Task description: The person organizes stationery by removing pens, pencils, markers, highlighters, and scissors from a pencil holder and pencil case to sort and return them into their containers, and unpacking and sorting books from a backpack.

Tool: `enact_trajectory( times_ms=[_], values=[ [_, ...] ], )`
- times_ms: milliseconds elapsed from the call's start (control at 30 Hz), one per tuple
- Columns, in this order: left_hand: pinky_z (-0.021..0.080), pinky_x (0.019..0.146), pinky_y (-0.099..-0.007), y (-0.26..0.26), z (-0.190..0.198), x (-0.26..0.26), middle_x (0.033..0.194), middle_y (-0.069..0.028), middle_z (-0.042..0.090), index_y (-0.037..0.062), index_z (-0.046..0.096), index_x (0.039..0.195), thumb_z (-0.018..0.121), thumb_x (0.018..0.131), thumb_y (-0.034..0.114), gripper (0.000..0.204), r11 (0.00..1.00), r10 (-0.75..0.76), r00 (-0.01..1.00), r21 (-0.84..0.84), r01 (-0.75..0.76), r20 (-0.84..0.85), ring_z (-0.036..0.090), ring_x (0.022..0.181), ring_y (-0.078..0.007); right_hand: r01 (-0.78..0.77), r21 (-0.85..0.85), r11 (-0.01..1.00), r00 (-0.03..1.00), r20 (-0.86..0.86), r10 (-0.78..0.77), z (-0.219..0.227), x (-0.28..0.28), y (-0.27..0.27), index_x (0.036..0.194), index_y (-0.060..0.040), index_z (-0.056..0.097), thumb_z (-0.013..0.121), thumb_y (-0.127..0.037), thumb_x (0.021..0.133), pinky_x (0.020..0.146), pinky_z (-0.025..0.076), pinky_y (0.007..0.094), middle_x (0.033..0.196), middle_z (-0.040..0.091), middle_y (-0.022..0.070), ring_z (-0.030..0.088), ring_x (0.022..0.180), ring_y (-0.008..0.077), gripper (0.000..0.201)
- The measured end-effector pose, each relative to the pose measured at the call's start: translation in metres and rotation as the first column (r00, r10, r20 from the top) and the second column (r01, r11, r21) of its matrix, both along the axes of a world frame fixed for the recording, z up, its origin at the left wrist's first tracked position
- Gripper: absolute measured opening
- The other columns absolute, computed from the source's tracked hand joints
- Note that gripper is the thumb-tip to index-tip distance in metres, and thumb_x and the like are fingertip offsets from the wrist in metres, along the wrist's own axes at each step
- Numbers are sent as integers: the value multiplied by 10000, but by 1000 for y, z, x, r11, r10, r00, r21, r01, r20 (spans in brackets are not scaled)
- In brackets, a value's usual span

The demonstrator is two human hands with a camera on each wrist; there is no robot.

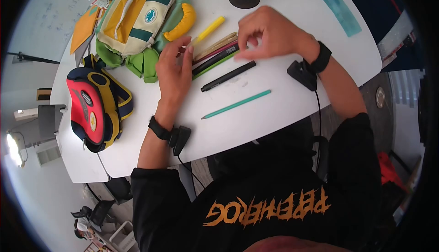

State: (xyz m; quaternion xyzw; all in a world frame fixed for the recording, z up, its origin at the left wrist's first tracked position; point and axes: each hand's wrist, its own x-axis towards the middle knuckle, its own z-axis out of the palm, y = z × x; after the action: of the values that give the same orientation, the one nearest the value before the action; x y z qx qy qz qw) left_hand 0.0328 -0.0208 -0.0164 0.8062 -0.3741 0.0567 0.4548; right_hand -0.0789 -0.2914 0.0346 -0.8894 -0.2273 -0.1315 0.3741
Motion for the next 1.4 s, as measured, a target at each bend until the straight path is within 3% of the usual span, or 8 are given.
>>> enact_trajectory(
  times_ms=[267,500,700,833,933,967,1067,1400],
  values=[
    [557,832,-378,2,-1,1,1057,-134,727,39,728,1174,728,931,13,245,998,1,997,55,-5,77,676,911,-269,-369,-440,819,926,-254,281,-3,-34,72,767,-89,700,879,-379,746,672,537,415,753,679,45,707,752,296,342],
    [544,726,-345,0,11,-7,957,-95,739,44,772,983,812,866,42,123,986,-165,967,13,166,194,668,855,-233,-236,-489,840,972,-129,198,-10,-30,60,760,-88,708,788,-209,754,646,538,425,727,673,48,695,702,308,145],
    [524,578,-353,0,14,-14,736,-67,699,66,785,832,871,762,95,115,897,-441,886,116,428,145,666,636,-226,-243,-134,961,960,-175,218,19,-25,34,689,-60,674,773,-148,701,567,494,365,596,623,71,632,570,231,133],
    [519,579,-342,1,17,-15,726,-58,687,82,781,816,920,718,201,207,874,-482,860,166,457,170,660,632,-231,7,284,959,998,-60,11,21,-17,9,846,-50,709,798,-114,813,568,451,235,655,645,-13,579,576,67,115],
    [510,579,-342,1,23,-24,703,-35,661,92,766,786,953,661,288,299,846,-533,822,148,512,203,649,633,-236,321,355,878,942,-24,-335,9,-11,-26,1194,-33,681,774,-160,946,757,568,265,946,750,30,730,851,131,294],
    [507,579,-347,0,24,-27,692,-28,647,97,758,774,957,647,300,312,824,-565,802,180,537,195,641,633,-239,341,651,679,916,-65,-397,4,-3,-22,1050,-9,639,752,-50,948,698,499,220,896,673,16,605,781,53,158],
    [514,588,-342,-2,26,-30,704,-31,658,103,763,778,960,627,269,299,792,-603,780,241,561,167,647,644,-247,222,750,623,815,208,-541,-2,17,-38,1074,-9,637,660,-60,1027,706,504,214,945,696,31,637,796,56,73],
    [572,641,-346,-3,18,-28,815,-63,733,71,769,840,907,717,119,191,849,-528,807,180,497,263,692,687,-239,322,761,563,695,214,-686,-18,30,-65,1093,-45,611,628,-162,1090,629,470,216,877,659,15,622,719,70,119]
  ],
)
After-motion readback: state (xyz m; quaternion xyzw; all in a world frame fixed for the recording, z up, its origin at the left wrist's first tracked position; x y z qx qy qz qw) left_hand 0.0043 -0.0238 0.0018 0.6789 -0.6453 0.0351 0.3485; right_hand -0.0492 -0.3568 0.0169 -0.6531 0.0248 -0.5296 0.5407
